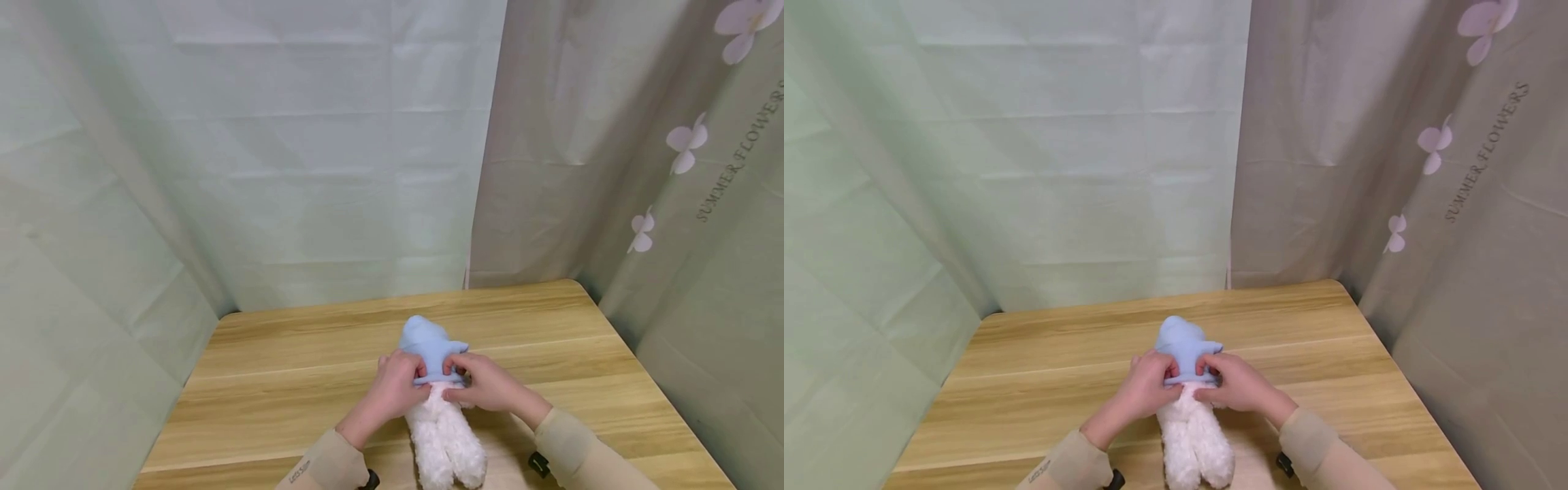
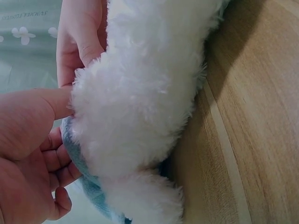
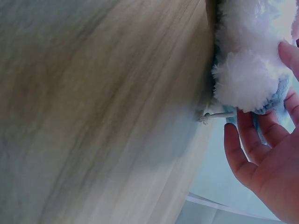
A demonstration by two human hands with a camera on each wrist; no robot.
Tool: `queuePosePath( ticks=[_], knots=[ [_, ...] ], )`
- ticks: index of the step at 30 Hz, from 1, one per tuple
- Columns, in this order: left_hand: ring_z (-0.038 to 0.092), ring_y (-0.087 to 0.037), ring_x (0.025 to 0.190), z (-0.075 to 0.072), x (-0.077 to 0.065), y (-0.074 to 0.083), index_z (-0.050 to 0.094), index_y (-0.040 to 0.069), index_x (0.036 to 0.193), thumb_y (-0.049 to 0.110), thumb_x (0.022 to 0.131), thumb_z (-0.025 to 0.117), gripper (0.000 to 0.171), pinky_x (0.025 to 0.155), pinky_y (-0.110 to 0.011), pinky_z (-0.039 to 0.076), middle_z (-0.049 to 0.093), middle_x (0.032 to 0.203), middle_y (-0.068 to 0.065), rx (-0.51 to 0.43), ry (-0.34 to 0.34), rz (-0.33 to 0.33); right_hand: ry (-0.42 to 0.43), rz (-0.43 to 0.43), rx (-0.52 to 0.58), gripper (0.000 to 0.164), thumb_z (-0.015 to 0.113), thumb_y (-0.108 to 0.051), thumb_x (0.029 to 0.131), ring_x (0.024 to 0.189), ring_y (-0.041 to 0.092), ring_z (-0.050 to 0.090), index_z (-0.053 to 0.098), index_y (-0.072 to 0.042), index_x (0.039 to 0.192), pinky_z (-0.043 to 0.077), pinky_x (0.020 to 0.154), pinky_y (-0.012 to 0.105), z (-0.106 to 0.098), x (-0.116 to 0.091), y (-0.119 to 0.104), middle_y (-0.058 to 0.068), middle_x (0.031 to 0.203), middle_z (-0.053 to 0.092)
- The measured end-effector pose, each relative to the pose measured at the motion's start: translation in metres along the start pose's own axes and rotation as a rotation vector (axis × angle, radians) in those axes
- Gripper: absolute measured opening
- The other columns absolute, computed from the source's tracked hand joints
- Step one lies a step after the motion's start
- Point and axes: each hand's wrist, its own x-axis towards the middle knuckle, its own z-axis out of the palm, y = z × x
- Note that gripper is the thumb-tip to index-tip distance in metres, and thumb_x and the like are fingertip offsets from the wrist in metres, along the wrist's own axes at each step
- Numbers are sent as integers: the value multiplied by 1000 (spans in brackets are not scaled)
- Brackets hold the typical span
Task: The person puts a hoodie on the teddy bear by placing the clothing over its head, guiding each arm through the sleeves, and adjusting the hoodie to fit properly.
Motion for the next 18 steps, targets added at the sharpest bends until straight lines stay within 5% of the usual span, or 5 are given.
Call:
queuePosePath(
  ticks=[18],
  knots=[
    [42,-10,70,6,-1,-1,52,21,69,11,78,82,33,72,-35,28,44,66,13,51,40,23,45,-79,-58,27,82,-24,97,72,5,46,55,-26,93,42,65,25,9,2,-6,-13,78,50]
  ],
)
